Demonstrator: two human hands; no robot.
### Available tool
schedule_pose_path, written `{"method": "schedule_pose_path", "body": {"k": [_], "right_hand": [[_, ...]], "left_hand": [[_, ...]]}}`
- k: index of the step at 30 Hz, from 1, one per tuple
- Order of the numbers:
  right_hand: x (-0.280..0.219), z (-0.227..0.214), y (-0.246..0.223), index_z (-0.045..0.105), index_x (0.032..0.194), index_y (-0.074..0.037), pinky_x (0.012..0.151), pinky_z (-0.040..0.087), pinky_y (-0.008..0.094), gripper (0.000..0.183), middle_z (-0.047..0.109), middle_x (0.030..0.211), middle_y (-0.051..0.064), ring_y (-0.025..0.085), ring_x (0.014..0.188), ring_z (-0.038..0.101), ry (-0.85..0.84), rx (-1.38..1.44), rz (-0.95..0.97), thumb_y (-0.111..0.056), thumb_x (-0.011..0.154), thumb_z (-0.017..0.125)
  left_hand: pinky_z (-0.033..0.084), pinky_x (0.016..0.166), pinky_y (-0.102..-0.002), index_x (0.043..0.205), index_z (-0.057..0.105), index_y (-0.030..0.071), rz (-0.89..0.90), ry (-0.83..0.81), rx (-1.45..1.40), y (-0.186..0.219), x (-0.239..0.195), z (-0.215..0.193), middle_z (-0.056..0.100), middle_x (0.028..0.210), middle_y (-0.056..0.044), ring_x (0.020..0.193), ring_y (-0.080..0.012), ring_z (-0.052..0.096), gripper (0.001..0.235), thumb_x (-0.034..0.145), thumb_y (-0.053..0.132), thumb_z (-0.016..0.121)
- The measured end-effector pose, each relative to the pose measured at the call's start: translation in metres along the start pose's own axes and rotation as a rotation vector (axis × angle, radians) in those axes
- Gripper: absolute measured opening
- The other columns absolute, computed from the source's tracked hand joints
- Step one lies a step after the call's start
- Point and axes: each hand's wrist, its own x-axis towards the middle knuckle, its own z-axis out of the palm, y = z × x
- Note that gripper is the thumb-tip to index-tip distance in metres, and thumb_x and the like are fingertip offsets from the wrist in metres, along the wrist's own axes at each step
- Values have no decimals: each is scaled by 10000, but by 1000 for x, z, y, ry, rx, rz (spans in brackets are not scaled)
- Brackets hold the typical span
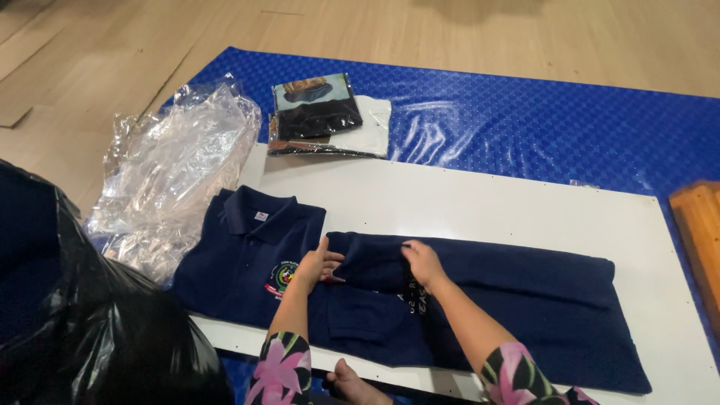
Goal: The person folds a navy blue polo shirt on a white board placed on the floor. They button the shirt, fold the sleeves inward, fold the sides, and then fold the shirt in half to create a neat stack.
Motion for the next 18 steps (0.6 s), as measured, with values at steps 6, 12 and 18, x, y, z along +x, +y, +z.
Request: {"method": "schedule_pose_path", "body": {"k": [6, 12, 18], "right_hand": [[-8, 15, -28, 656, 1366, -249, 1034, 522, 416, 532, 691, 1309, 91, 277, 1259, 624, 50, 32, 192, -579, 949, 654], [-17, 23, -35, 756, 1110, -192, 883, 580, 379, 305, 778, 1022, 42, 254, 1070, 711, 184, -58, 120, -438, 938, 702], [-25, 25, -52, 685, 1271, -150, 930, 578, 418, 577, 752, 1123, 111, 295, 1145, 686, 151, -83, 145, -592, 901, 697]], "left_hand": [[625, 702, -352, 1130, 808, 92, 174, 35, 299, 10, -26, 4, 776, 1008, -186, 864, -287, 749, 519, 823, 508, 856], [565, 979, -417, 1324, 692, 75, 177, 181, 355, 3, -7, 18, 725, 1238, -138, 1193, -273, 672, 507, 994, 457, 643], [544, 983, -462, 1277, 709, -5, 231, 122, 241, 5, -32, 8, 746, 1149, -236, 1165, -364, 679, 616, 903, 481, 765]]}}
